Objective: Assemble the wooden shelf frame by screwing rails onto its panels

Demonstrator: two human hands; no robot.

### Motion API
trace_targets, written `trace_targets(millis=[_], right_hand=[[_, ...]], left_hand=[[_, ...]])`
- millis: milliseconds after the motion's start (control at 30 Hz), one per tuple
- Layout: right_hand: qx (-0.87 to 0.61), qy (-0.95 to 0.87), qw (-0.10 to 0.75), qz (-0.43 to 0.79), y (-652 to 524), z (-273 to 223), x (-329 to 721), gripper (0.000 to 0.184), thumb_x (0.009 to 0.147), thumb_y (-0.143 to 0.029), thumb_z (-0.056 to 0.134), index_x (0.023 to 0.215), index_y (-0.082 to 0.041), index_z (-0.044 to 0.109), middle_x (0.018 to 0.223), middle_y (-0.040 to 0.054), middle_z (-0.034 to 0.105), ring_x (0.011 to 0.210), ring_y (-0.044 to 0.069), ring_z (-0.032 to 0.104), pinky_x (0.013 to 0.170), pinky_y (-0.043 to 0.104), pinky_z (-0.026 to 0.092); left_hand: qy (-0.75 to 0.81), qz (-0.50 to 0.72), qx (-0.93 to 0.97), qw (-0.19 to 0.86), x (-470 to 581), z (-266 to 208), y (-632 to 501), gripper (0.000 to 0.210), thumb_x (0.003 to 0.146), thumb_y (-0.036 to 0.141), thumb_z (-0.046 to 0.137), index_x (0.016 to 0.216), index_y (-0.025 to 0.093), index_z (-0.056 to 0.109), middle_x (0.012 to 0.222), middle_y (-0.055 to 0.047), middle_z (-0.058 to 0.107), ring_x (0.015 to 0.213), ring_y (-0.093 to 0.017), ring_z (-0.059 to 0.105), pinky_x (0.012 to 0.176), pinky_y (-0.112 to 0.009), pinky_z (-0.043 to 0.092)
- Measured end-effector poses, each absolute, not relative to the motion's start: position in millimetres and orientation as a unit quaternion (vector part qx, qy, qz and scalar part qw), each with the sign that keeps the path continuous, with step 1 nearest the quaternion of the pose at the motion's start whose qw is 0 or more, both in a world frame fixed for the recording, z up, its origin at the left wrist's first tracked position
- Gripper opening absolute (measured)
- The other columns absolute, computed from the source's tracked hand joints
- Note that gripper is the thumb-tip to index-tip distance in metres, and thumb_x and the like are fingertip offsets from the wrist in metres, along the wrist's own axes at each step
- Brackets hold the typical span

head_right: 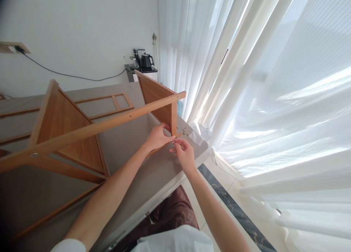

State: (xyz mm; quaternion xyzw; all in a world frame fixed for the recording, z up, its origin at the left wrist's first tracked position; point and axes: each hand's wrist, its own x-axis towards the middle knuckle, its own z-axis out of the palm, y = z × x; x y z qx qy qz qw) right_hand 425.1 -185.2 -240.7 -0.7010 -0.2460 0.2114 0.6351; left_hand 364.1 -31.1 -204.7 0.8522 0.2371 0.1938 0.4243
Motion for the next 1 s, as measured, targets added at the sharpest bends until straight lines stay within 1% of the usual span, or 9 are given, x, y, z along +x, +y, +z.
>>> trace_targets(millis=[100, 233, 333, 467, 633, 800, 867, 933, 1000], right_hand=[[-0.705, -0.241, 0.638, 0.194, -184.6, -240.8, 426.3, 0.036, 0.082, -0.049, 0.068, 0.106, -0.022, 0.066, 0.105, 0.0055, 0.074, 0.072, 0.019, 0.074, 0.056, 0.027, 0.049], [-0.732, -0.235, 0.619, 0.16, -182.8, -239.3, 433.3, 0.04, 0.082, -0.058, 0.069, 0.1, -0.022, 0.067, 0.089, 0.0041, 0.075, 0.059, 0.018, 0.07, 0.051, 0.028, 0.046], [-0.756, -0.225, 0.603, 0.121, -182.1, -236.4, 444.4, 0.043, 0.083, -0.062, 0.066, 0.098, -0.022, 0.07, 0.078, 0.0023, 0.073, 0.051, 0.015, 0.063, 0.054, 0.03, 0.046], [-0.771, -0.212, 0.594, 0.088, -183.4, -236.5, 458.5, 0.044, 0.081, -0.063, 0.069, 0.093, -0.021, 0.071, 0.082, 0.0041, 0.073, 0.061, 0.017, 0.066, 0.061, 0.031, 0.049], [-0.759, -0.201, 0.61, 0.101, -183.8, -246.5, 462.8, 0.05, 0.081, -0.061, 0.069, 0.112, -0.022, 0.06, 0.084, 0.0042, 0.075, 0.071, 0.022, 0.072, 0.057, 0.031, 0.052], [-0.768, -0.21, 0.594, 0.11, -187.1, -256.2, 466.4, 0.034, 0.09, -0.052, 0.056, 0.104, -0.022, 0.061, 0.098, 0.008, 0.076, 0.075, 0.022, 0.074, 0.061, 0.033, 0.056], [-0.781, -0.224, 0.572, 0.113, -190.8, -257.6, 467.5, 0.03, 0.089, -0.046, 0.055, 0.104, -0.022, 0.064, 0.103, 0.0074, 0.076, 0.073, 0.021, 0.073, 0.064, 0.035, 0.056], [-0.797, -0.243, 0.543, 0.107, -194.2, -257.8, 466.5, 0.027, 0.085, -0.042, 0.06, 0.102, -0.023, 0.067, 0.098, 0.0051, 0.076, 0.072, 0.021, 0.072, 0.072, 0.038, 0.056], [-0.811, -0.262, 0.515, 0.092, -195.9, -257.4, 462.9, 0.023, 0.082, -0.042, 0.064, 0.094, -0.024, 0.071, 0.088, 0.0036, 0.075, 0.073, 0.022, 0.07, 0.082, 0.041, 0.053]], left_hand=[[0.241, 0.195, 0.854, 0.419, 364.1, -203.3, -31.0, 0.035, 0.072, 0.034, 0.079, 0.099, 0.02, 0.062, 0.107, -0.007, 0.075, 0.079, -0.021, 0.072, 0.072, -0.032, 0.055], [0.237, 0.195, 0.853, 0.421, 363.9, -203.7, -31.1, 0.035, 0.071, 0.034, 0.08, 0.099, 0.021, 0.062, 0.109, -0.006, 0.074, 0.081, -0.021, 0.072, 0.073, -0.032, 0.055], [0.231, 0.203, 0.851, 0.425, 364.1, -206.0, -31.1, 0.036, 0.071, 0.037, 0.081, 0.098, 0.022, 0.062, 0.109, -0.005, 0.074, 0.088, -0.023, 0.072, 0.076, -0.032, 0.055], [0.231, 0.21, 0.852, 0.42, 364.8, -208.6, -30.7, 0.036, 0.07, 0.037, 0.081, 0.097, 0.022, 0.062, 0.107, -0.004, 0.074, 0.092, -0.023, 0.071, 0.079, -0.033, 0.055], [0.236, 0.209, 0.855, 0.412, 365.5, -209.8, -30.1, 0.036, 0.07, 0.036, 0.082, 0.097, 0.022, 0.062, 0.107, -0.004, 0.074, 0.092, -0.023, 0.071, 0.08, -0.034, 0.055], [0.235, 0.213, 0.853, 0.415, 366.0, -211.0, -29.6, 0.037, 0.07, 0.037, 0.082, 0.098, 0.022, 0.063, 0.107, -0.004, 0.074, 0.093, -0.023, 0.071, 0.084, -0.034, 0.056], [0.233, 0.215, 0.853, 0.416, 366.0, -211.1, -29.2, 0.036, 0.071, 0.037, 0.081, 0.098, 0.022, 0.063, 0.108, -0.004, 0.074, 0.094, -0.023, 0.071, 0.085, -0.034, 0.056], [0.231, 0.216, 0.853, 0.414, 365.9, -210.7, -28.9, 0.036, 0.07, 0.037, 0.082, 0.098, 0.022, 0.063, 0.108, -0.005, 0.074, 0.096, -0.024, 0.071, 0.086, -0.034, 0.056], [0.233, 0.215, 0.854, 0.412, 365.8, -209.8, -29.0, 0.036, 0.07, 0.036, 0.082, 0.098, 0.022, 0.063, 0.108, -0.005, 0.074, 0.097, -0.024, 0.071, 0.085, -0.035, 0.056]])
